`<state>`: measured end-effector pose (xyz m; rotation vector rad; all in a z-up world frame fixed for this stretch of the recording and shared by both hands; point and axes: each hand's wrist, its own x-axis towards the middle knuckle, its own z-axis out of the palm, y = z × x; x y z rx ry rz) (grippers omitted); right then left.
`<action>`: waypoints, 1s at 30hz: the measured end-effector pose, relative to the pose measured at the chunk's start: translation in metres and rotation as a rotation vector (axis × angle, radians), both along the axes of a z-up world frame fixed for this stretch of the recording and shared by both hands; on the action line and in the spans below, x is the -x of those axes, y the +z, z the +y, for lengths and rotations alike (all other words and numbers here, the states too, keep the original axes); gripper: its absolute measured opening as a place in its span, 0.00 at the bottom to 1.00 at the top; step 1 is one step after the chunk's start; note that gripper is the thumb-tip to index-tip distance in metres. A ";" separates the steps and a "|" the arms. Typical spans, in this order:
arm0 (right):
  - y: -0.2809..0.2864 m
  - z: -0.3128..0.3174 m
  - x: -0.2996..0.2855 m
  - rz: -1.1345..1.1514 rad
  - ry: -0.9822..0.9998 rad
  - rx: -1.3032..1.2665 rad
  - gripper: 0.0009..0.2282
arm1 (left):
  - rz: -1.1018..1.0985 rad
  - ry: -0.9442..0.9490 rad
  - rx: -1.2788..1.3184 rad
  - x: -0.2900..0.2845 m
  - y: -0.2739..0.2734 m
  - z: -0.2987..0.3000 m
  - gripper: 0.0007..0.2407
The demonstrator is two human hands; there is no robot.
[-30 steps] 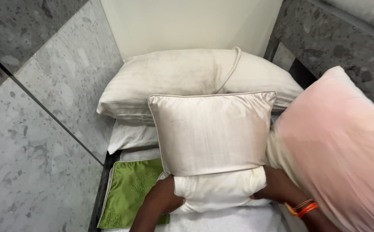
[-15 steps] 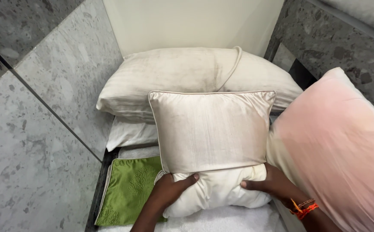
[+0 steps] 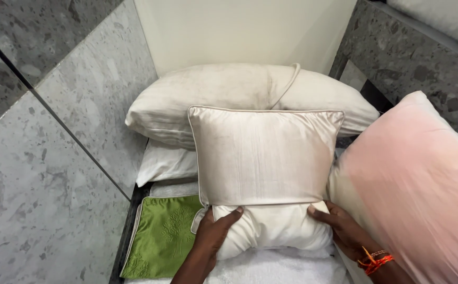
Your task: The person folds a green and red patterned cloth on a bed. They then pick up a white pillow and insert it into a white pillowcase, adjusting the corners and smoothing the fabric.
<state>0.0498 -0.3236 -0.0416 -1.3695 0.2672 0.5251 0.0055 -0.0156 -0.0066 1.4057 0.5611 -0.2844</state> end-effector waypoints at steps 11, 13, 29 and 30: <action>-0.006 -0.003 -0.008 0.026 -0.051 -0.015 0.25 | -0.039 0.013 -0.003 -0.003 0.004 0.010 0.23; -0.014 -0.009 -0.012 0.032 -0.017 -0.014 0.25 | -0.040 0.027 0.036 -0.005 -0.003 0.013 0.22; -0.012 -0.001 -0.019 0.062 0.043 0.151 0.27 | -0.041 0.004 0.178 -0.011 -0.018 0.018 0.22; -0.011 0.000 -0.019 0.053 0.053 0.156 0.26 | -0.046 0.007 0.165 -0.012 -0.020 0.019 0.22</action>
